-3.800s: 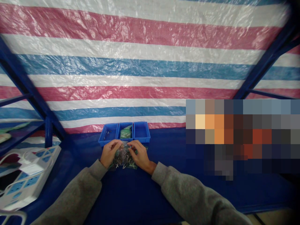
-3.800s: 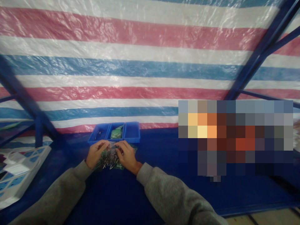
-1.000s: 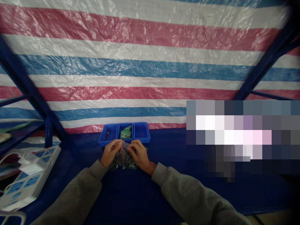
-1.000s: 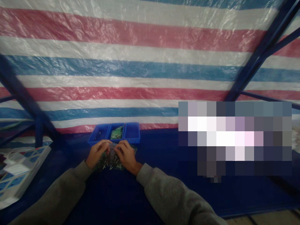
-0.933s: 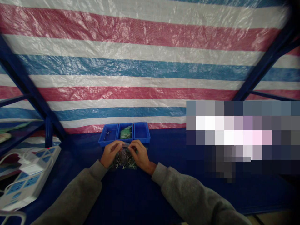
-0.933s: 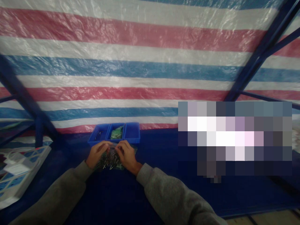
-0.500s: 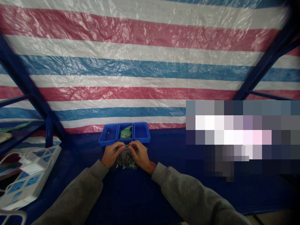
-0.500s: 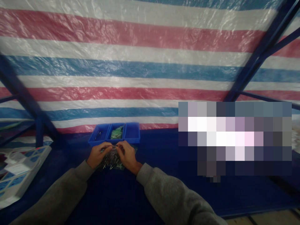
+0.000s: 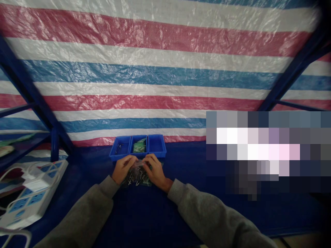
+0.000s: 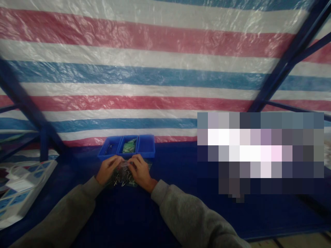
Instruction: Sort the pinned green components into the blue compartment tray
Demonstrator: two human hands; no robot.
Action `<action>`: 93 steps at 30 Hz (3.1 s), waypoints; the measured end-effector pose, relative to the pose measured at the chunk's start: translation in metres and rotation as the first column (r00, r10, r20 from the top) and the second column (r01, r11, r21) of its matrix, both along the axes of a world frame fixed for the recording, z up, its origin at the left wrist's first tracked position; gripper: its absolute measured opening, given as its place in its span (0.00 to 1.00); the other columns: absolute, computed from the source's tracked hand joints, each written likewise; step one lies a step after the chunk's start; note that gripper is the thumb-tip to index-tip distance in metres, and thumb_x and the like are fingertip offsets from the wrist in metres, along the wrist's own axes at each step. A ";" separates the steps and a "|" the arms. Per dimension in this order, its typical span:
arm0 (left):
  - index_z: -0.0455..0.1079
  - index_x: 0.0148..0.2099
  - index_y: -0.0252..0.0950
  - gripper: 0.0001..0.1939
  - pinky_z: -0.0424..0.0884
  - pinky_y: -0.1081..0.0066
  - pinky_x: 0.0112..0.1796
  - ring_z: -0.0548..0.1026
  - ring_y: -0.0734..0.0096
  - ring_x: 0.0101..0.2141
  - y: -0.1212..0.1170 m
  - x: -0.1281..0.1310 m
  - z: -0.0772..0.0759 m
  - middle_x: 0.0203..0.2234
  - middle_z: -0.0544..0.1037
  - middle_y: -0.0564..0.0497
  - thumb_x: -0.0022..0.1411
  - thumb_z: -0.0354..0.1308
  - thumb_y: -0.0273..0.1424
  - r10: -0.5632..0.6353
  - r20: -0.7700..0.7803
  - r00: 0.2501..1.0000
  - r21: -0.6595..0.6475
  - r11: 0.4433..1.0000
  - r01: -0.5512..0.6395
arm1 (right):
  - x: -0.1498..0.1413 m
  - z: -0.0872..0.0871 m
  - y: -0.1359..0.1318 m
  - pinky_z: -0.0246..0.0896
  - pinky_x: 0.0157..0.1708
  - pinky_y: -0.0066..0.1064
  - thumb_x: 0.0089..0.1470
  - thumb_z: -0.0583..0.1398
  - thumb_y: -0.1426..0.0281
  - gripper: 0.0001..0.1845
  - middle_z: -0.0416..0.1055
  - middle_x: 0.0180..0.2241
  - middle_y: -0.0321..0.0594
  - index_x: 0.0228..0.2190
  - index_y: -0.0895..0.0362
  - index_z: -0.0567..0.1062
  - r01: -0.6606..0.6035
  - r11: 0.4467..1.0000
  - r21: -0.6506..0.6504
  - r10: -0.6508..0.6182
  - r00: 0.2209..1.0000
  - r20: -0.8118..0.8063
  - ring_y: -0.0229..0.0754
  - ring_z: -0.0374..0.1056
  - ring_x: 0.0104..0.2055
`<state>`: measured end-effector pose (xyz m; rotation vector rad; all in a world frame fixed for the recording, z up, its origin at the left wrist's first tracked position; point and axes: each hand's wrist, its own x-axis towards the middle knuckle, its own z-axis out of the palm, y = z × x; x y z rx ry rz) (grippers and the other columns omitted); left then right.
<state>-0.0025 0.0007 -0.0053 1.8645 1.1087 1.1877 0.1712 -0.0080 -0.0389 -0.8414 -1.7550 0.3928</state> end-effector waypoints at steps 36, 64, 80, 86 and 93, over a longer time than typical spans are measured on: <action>0.75 0.37 0.32 0.13 0.70 0.73 0.28 0.73 0.69 0.29 0.006 -0.003 -0.007 0.27 0.75 0.48 0.51 0.62 0.36 0.003 0.011 1.000 -0.016 1.000 -0.003 | -0.001 0.001 0.002 0.62 0.35 0.28 0.58 0.54 0.70 0.08 0.69 0.32 0.40 0.32 0.56 0.73 0.053 0.998 -0.037 -0.056 0.995 -0.087 0.37 0.65 0.34; 0.67 0.50 0.36 0.20 0.68 0.77 0.25 0.69 0.74 0.28 0.002 -0.001 -0.002 0.34 0.70 0.49 0.56 0.56 0.37 0.057 0.020 0.998 0.034 0.998 -0.057 | -0.002 0.007 0.006 0.63 0.26 0.27 0.54 0.57 0.62 0.12 0.70 0.21 0.36 0.29 0.58 0.74 0.011 0.962 -0.272 -0.106 0.935 -0.338 0.37 0.66 0.23; 0.70 0.43 0.36 0.12 0.67 0.75 0.25 0.71 0.70 0.31 0.008 -0.008 -0.007 0.39 0.72 0.46 0.59 0.53 0.36 0.136 -0.062 0.989 0.156 0.980 -0.125 | 0.007 0.011 0.038 0.66 0.23 0.31 0.48 0.59 0.64 0.16 0.73 0.30 0.39 0.39 0.59 0.71 -0.140 0.859 -0.492 -0.212 0.778 -0.592 0.38 0.69 0.22; 0.72 0.40 0.36 0.11 0.67 0.76 0.26 0.72 0.69 0.32 0.008 -0.010 -0.006 0.37 0.73 0.46 0.60 0.52 0.34 0.135 -0.127 0.983 0.214 0.971 -0.105 | 0.013 0.024 0.023 0.62 0.36 0.31 0.44 0.65 0.67 0.10 0.70 0.32 0.38 0.32 0.55 0.76 0.201 0.957 -0.211 -0.118 0.930 0.348 0.40 0.67 0.34; 0.72 0.39 0.36 0.10 0.68 0.75 0.28 0.73 0.69 0.33 0.007 -0.009 -0.005 0.36 0.74 0.47 0.61 0.51 0.33 0.142 -0.176 0.974 0.266 0.960 -0.091 | 0.008 0.026 0.008 0.59 0.42 0.31 0.50 0.61 0.64 0.13 0.70 0.39 0.42 0.39 0.55 0.74 0.180 0.974 -0.135 -0.022 0.674 0.738 0.45 0.63 0.45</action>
